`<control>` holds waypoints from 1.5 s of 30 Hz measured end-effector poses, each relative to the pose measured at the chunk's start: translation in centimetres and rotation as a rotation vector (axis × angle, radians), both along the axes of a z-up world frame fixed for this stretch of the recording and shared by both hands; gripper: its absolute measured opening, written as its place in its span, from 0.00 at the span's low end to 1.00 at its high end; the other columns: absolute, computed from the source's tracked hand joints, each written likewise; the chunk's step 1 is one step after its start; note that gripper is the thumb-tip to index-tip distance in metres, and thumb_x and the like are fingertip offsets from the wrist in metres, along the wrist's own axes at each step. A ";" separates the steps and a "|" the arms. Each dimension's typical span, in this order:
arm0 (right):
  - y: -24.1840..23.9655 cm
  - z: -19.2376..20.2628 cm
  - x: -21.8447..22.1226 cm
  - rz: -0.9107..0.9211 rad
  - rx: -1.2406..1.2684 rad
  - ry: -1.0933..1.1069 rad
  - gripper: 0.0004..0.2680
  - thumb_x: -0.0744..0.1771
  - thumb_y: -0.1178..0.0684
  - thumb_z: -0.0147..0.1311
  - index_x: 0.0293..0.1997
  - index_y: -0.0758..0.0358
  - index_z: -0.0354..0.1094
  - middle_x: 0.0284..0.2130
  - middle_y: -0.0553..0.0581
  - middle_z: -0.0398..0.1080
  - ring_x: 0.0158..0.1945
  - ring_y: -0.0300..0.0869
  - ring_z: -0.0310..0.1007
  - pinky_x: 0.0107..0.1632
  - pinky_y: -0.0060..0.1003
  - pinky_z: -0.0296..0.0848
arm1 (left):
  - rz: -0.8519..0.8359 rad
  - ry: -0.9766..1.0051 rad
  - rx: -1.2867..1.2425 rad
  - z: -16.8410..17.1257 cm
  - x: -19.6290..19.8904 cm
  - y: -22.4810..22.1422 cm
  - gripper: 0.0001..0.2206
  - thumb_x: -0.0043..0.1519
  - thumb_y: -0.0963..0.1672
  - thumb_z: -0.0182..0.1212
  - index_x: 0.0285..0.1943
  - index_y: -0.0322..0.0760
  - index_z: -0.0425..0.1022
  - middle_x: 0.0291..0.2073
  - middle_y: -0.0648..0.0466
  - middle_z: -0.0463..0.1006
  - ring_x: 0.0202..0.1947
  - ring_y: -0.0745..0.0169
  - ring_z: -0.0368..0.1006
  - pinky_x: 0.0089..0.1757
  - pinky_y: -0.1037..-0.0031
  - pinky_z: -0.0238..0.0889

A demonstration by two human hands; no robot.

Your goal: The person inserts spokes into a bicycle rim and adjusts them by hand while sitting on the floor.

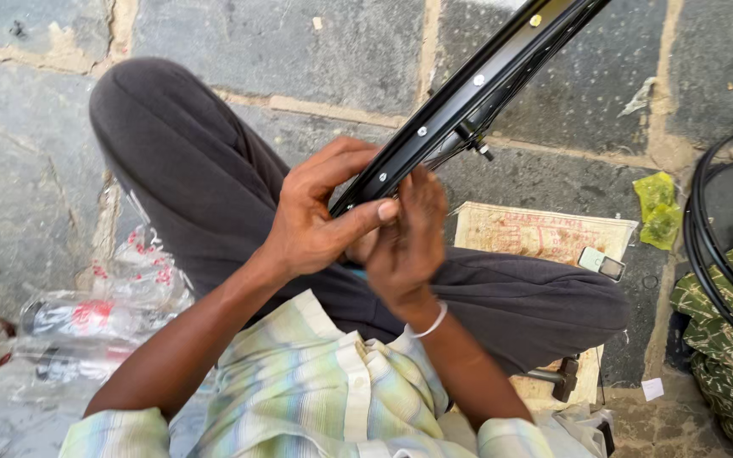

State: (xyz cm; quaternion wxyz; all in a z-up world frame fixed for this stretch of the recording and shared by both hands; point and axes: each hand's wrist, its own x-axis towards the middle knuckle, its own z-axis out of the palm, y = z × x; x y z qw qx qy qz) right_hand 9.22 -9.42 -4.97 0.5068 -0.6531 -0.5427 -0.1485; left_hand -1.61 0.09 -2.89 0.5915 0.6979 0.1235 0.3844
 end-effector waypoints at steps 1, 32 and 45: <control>-0.5 0.4 0.5 0.110 -0.013 0.119 0.10 0.73 0.56 0.48 0.57 0.73 0.62 0.53 0.70 0.70 0.58 0.57 0.72 0.62 0.50 0.69 | 0.003 0.014 -0.012 -0.1 -0.3 -0.2 0.20 0.64 0.43 0.70 0.65 0.29 0.75 0.53 0.48 0.78 0.51 0.63 0.76 0.52 0.73 0.71; 2.2 0.4 3.7 0.120 0.352 0.558 0.12 0.72 0.53 0.58 0.58 0.69 0.63 0.51 0.61 0.70 0.55 0.41 0.73 0.59 0.36 0.74 | 0.134 0.097 0.209 5.1 3.0 0.7 0.26 0.68 0.44 0.70 0.73 0.35 0.64 0.50 0.50 0.76 0.48 0.66 0.75 0.49 0.75 0.71; 2.0 4.0 9.1 1.023 -0.115 1.092 0.17 0.68 0.57 0.54 0.64 0.68 0.61 0.59 0.55 0.69 0.62 0.41 0.72 0.68 0.38 0.72 | 0.132 0.086 0.061 3.9 2.9 0.0 0.17 0.66 0.44 0.74 0.58 0.29 0.73 0.49 0.53 0.74 0.48 0.67 0.77 0.51 0.73 0.75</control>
